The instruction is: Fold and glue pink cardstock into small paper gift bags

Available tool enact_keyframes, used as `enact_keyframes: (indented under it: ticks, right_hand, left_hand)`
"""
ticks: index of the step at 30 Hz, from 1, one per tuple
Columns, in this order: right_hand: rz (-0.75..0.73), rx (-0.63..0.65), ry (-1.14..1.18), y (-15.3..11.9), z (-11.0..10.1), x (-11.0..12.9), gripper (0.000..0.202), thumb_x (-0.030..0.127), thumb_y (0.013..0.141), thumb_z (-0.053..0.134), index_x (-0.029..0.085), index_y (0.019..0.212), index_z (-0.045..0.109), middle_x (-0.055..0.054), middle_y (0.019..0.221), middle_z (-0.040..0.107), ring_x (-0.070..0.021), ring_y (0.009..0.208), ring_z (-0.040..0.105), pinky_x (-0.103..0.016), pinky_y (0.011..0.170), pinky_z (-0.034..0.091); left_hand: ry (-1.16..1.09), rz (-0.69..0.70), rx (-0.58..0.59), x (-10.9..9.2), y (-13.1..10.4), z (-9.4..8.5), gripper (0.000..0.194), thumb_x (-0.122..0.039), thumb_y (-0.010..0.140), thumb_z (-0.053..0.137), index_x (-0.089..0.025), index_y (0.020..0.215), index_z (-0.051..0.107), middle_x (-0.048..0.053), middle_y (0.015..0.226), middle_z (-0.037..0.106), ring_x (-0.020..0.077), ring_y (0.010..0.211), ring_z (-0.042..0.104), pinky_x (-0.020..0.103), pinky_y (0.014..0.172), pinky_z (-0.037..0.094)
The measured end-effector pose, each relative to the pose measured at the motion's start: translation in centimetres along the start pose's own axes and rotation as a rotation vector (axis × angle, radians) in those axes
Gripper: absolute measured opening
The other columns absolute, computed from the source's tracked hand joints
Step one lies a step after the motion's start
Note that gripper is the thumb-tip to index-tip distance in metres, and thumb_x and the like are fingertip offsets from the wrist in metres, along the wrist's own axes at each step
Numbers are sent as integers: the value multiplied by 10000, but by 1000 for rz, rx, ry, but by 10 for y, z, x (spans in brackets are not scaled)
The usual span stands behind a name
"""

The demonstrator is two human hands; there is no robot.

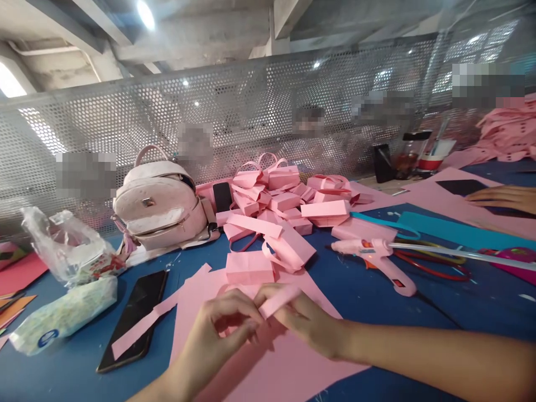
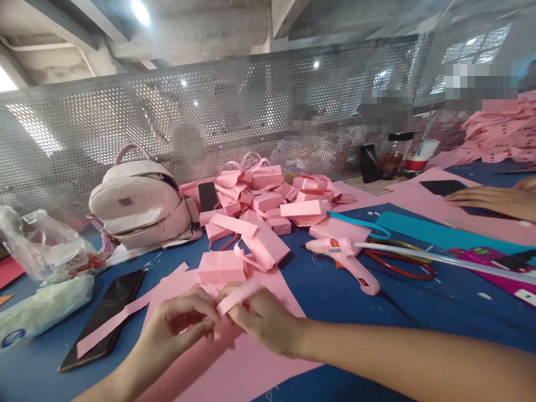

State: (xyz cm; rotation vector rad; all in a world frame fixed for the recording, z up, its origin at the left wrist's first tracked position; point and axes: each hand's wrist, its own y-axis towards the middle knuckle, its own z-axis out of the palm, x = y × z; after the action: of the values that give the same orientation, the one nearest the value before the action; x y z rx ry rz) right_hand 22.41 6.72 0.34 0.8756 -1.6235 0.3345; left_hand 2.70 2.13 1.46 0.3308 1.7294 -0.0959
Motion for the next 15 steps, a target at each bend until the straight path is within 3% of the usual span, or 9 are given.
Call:
enact_keyframes:
  ticks: [5,10,13,15]
  right_hand:
    - [48,22,-17,2,-2,-1,207,336,912,491,183,886,628,-32,837,601,-177,748,561,-293,687,450]
    - [102,3,-64,2,-3,-4,241,394,944,515,181,913,624,-26,788,596,-175,733,554,-290,687,460]
    - [85,30,-74,2,-3,-4,304,438,973,479,179,899,621,-33,835,607,-169,752,557,-287,701,458]
    - [87,47,-76,4,-1,-4,371,448,1007,418,172,842,604,-25,796,593,-155,719,555,-275,678,450]
  left_hand:
    - [54,-9,21,5,-7,2,150,-247,903,636,-200,975,760,58,855,704,146,653,675,255,627,549]
    - [204,134,15,3,-4,-5,260,-200,963,540,-267,1139,719,69,1053,695,164,818,691,253,691,549]
    - [411,298,114,-1,-4,-11,281,-157,975,489,-245,1131,705,77,1022,715,188,890,669,280,753,524]
    - [534,341,191,-5,-6,-15,220,-184,968,516,-225,1073,705,70,923,730,196,833,658,304,756,505]
